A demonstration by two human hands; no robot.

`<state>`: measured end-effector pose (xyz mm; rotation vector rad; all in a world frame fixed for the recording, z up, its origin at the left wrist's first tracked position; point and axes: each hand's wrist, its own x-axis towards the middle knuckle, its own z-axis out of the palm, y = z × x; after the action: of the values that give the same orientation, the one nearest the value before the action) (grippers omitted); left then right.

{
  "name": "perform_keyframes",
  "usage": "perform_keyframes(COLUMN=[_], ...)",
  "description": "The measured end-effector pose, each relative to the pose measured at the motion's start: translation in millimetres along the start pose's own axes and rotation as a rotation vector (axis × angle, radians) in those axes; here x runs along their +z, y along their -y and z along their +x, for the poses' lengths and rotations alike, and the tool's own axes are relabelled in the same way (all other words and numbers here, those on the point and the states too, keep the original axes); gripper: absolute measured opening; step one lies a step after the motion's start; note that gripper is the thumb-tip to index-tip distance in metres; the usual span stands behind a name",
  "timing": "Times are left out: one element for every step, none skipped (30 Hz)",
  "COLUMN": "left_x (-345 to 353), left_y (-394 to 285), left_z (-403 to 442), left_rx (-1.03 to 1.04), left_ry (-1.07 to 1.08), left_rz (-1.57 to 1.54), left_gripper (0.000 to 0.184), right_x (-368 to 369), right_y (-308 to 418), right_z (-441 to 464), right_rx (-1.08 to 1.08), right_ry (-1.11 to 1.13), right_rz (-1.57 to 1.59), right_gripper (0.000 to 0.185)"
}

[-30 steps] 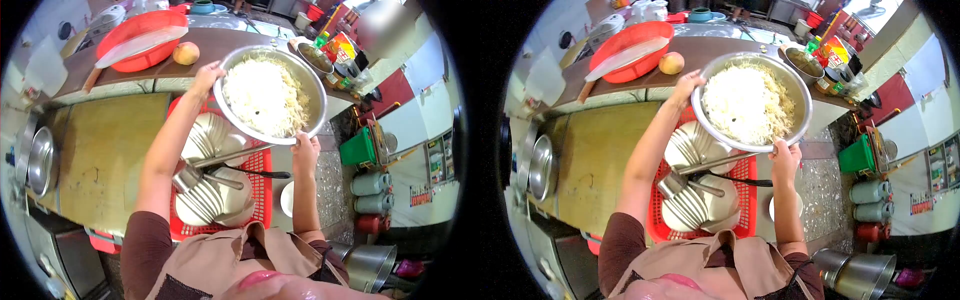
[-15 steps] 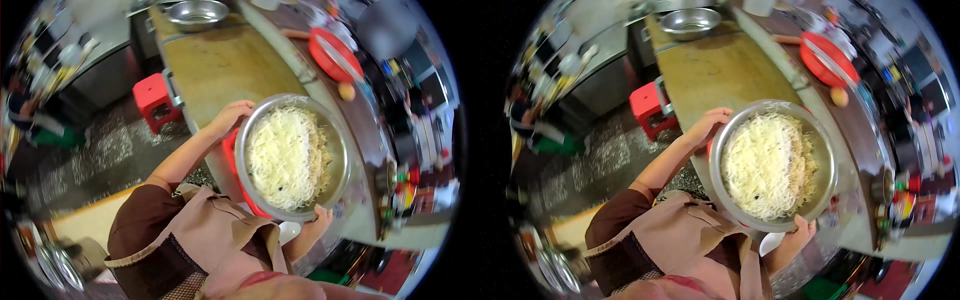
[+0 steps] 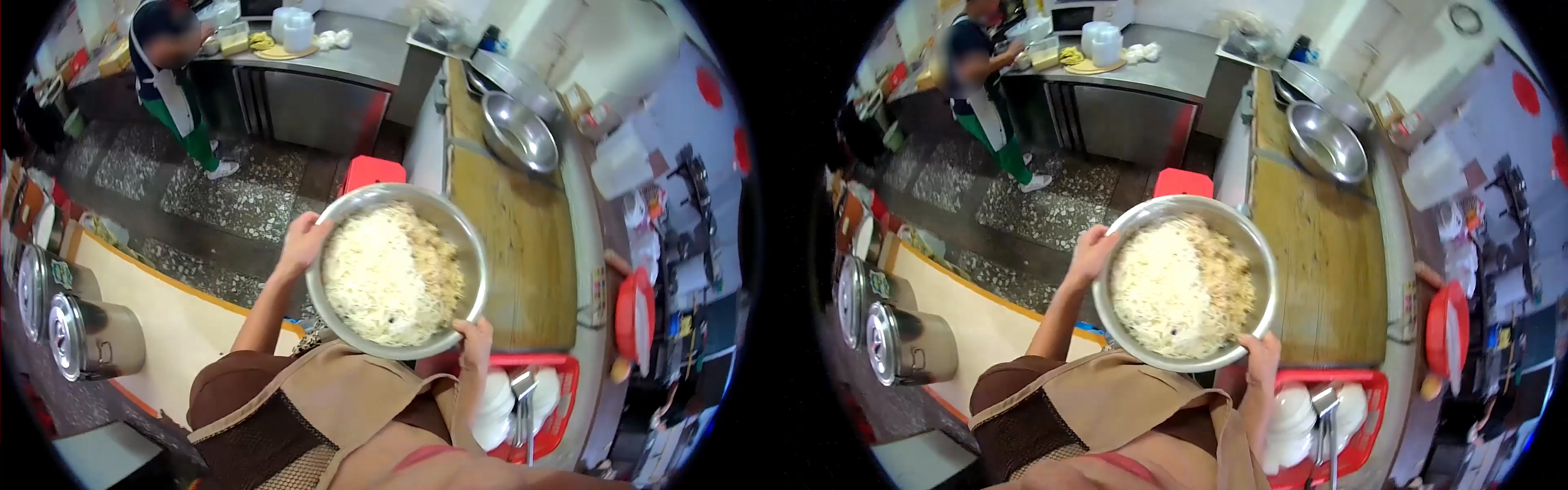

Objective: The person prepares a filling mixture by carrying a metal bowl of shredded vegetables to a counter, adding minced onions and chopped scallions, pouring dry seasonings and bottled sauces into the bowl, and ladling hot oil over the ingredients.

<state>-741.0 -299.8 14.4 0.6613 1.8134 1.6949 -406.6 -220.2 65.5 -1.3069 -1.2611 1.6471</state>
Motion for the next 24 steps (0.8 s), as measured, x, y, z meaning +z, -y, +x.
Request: perform_keyframes(left_x=[-22,-50,-73,-83,-97,-116,-135,-141,-135,-129,-129,-135,-144,-154,-163,-171,-179,-186,-199,-208,-215,-222,-229,-235], left_y=[8,12,7,-4,4,-5,-14,-16,-16,-16,-15,-12,-9,-4,5,14,22,27,33,34,30,18,13,9], left_z=[21,38,51,57,66,72,77,82,85,88,91,93,95,98,102,104,106,105,114,124,137,147,154,152], left_rx=[-0.020,-0.006,0.007,0.002,0.000,-0.012,-0.026,-0.031,-0.016,0.000,-0.001,0.001,0.003,0.008,0.005,-0.057,-0.116,-0.139,-0.136,-0.155,-0.170,-0.191,-0.170,-0.176], left_ry=[-0.101,-0.166,-0.231,-0.290,-0.328,-0.377,-0.425,-0.464,-0.526,-0.588,-0.622,-0.653,-0.684,-0.717,-0.749,-0.784,-0.822,-0.869,-0.907,-0.983,-1.060,-1.114,-1.169,-1.213], left_rz=[0.005,-0.026,-0.057,-0.154,-0.065,-0.029,0.006,0.015,0.003,-0.008,0.001,-0.007,-0.015,-0.016,-0.007,0.060,0.128,0.116,0.122,0.060,-0.003,0.000,0.003,0.054], left_gripper=[0.025,0.023,0.022,0.019,0.013,0.012,0.012,0.012,0.012,0.012,0.012,0.012,0.012,0.013,0.013,0.012,0.012,0.012,0.012,0.013,0.015,0.015,0.015,0.015], right_x=[33,67,99,124,140,152,177,200,210,213,222,236,255,276,299,320,343,362,390,422,452,477,501,518], right_y=[2,11,21,31,34,16,17,16,18,22,23,21,23,27,33,40,43,31,35,49,62,61,57,49], right_z=[27,50,72,92,111,139,148,164,182,201,218,234,247,257,265,270,277,291,296,304,315,326,338,342], right_rx=[-0.046,-0.057,-0.070,-0.045,-0.016,-0.042,-0.036,-0.013,0.013,0.038,0.041,0.025,0.009,0.009,0.013,0.017,0.016,-0.050,-0.055,-0.043,-0.031,-0.088,-0.110,-0.128], right_ry=[0.100,0.166,0.231,0.272,0.319,0.364,0.391,0.443,0.494,0.523,0.558,0.594,0.630,0.667,0.701,0.727,0.757,0.815,0.853,0.890,0.926,0.969,1.024,1.056], right_rz=[0.022,-0.096,-0.214,-0.278,-0.332,-0.469,-0.488,-0.410,-0.331,-0.344,-0.345,-0.361,-0.377,-0.417,-0.418,-0.448,-0.473,-0.528,-0.527,-0.558,-0.590,-0.563,-0.555,-0.583], right_gripper=[0.025,0.020,0.015,0.012,0.009,0.006,0.006,0.006,0.006,0.008,0.008,0.011,0.014,0.016,0.016,0.017,0.017,0.018,0.018,0.018,0.018,0.018,0.018,0.019])
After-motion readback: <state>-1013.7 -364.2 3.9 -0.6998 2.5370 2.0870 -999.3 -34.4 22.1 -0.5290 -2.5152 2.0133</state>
